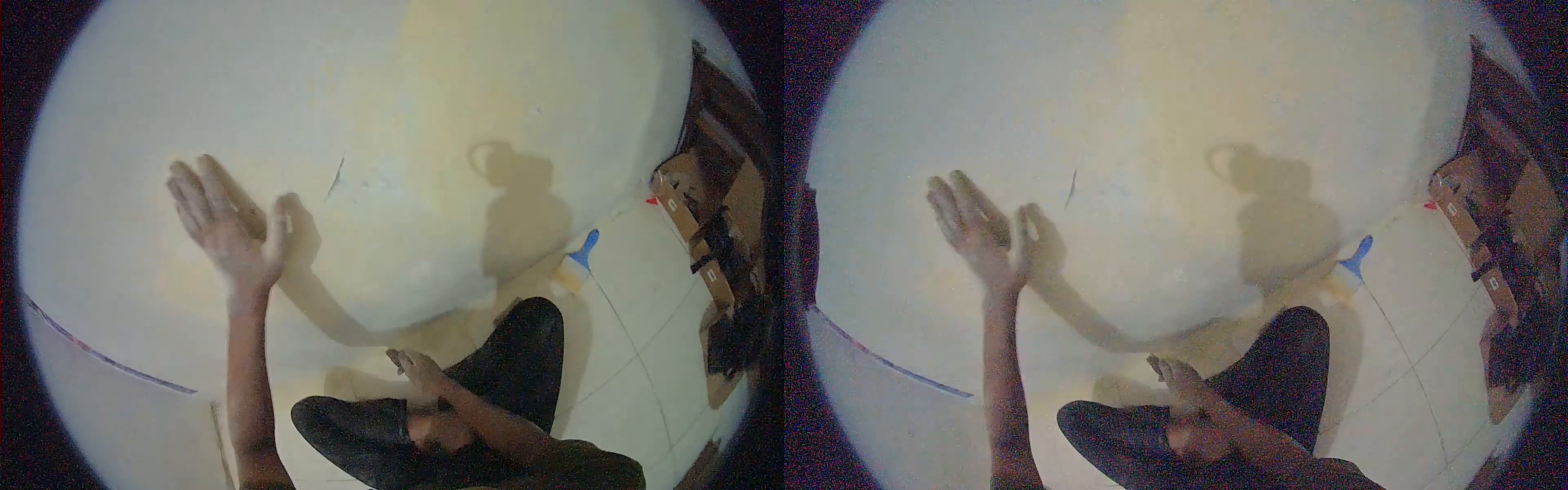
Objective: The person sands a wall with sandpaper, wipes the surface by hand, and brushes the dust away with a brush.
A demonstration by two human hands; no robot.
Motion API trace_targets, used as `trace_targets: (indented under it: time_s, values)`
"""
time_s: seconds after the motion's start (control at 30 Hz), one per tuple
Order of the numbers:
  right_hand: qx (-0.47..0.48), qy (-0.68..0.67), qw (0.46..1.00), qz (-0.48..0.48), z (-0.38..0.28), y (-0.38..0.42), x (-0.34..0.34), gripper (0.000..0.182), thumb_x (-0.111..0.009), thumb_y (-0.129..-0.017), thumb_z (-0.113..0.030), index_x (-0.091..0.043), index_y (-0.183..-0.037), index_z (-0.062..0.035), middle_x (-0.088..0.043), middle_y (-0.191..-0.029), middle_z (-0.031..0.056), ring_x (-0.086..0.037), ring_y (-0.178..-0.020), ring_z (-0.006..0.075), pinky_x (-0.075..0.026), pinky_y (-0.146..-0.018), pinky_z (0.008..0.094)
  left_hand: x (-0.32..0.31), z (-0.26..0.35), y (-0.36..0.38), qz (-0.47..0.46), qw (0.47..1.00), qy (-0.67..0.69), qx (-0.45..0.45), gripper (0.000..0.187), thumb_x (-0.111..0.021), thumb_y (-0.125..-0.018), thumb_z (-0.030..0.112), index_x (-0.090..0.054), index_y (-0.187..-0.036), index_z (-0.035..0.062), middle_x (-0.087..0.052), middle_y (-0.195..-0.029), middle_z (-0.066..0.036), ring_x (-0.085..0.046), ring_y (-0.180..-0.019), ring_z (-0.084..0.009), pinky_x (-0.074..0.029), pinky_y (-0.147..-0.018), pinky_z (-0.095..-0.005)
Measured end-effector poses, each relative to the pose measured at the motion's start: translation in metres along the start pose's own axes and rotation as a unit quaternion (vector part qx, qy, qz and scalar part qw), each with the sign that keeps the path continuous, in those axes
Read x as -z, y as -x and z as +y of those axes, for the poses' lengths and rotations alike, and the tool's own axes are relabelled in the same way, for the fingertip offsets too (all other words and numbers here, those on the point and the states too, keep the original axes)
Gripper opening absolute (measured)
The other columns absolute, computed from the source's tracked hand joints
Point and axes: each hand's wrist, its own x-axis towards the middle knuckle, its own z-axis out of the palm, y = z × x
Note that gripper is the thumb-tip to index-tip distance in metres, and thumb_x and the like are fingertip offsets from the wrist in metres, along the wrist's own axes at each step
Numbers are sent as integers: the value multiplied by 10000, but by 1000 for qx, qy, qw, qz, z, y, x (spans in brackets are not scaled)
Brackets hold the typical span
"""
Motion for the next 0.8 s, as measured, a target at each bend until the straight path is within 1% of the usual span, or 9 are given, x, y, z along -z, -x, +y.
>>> trace_targets:
  time_s: [0.07, 0.23, 0.27, 0.33, 0.4, 0.43, 0.53, 0.63, 0.8]
  values:
    - [107, 154, 979, 83, 14, 7, -10, 390, -610, -932, -171, -532, -1211, 91, -598, -1167, 206, -650, -1002, 376, -562, -893, 442, -22, 14, 31, -9, 1000, -1, -15, 1009, -662, -875, 566, -232, -1612, 28, -119, -1680, -264, -53, -1562, -443, -59, -1239, -592]
    - [50, 87, 993, 54, 12, 6, 6, 382, -575, -961, -253, -543, -1237, 9, -632, -1092, 198, -680, -897, 379, -567, -795, 467, -53, 58, 104, -107, 987, 28, -116, 946, -568, -924, 645, -303, -1590, 27, -200, -1674, -233, -112, -1572, -388, -58, -1237, -578]
    - [96, 146, 982, 70, 8, 9, 13, 384, -579, -955, -250, -541, -1240, 5, -628, -1087, 187, -678, -885, 381, -568, -792, 467, -45, 61, 115, -100, 932, -198, -287, 857, -541, -958, 609, -332, -1588, 67, -229, -1678, -177, -150, -1570, -337, -83, -1241, -565]
    - [35, 147, 988, 9, 10, 9, 6, 387, -566, -963, -265, -543, -1243, 1, -625, -1052, 165, -677, -859, 364, -572, -778, 459, -36, 60, 121, -202, 854, -174, -446, 687, -508, -1014, 478, -368, -1580, 114, -282, -1672, -103, -220, -1557, -256, -132, -1258, -514]
    - [13, 145, 989, -34, 9, 11, 5, 380, -523, -992, -289, -543, -1238, 0, -620, -1077, 179, -671, -906, 380, -561, -811, 483, -35, 57, 122, -383, 786, 313, -371, 546, -495, -1058, 288, -385, -1570, 130, -332, -1653, -67, -286, -1532, -196, -181, -1282, -437]
    - [22, 141, 989, -50, 6, 18, 6, 378, -486, -1017, -306, -541, -1232, 0, -616, -1119, 205, -666, -966, 405, -548, -851, 511, -22, 48, 107, -393, 793, 311, -348, 573, -567, -1019, 277, -419, -1555, 136, -367, -1633, -91, -320, -1520, -220, -236, -1260, -431]
    - [-36, 69, 994, -72, -4, 13, 16, 375, -493, -1030, -325, -548, -1227, -11, -635, -1064, 209, -683, -929, 407, -559, -806, 512, -5, 19, 56, -143, 952, 164, -215, 751, -687, -926, 348, -384, -1577, 127, -312, -1646, -174, -245, -1540, -357, -199, -1245, -527]
    - [-86, 30, 992, -90, -29, 5, 43, 387, -505, -1033, -363, -560, -1207, -22, -672, -1012, 222, -698, -914, 414, -564, -783, 525, -6, -15, 12, 11, 991, 96, -94, 948, -748, -836, 421, -302, -1608, 100, -182, -1670, -256, -121, -1553, -453, -130, -1229, -621]
    - [-166, 6, 981, -99, -28, -14, 44, 452, -497, -1030, -441, -567, -1161, -15, -714, -987, 248, -711, -920, 436, -559, -798, 556, -58, 10, 44, -22, 998, 38, -35, 953, -649, -880, 552, -272, -1610, 70, -153, -1677, -257, -113, -1562, -425, -134, -1233, -590]
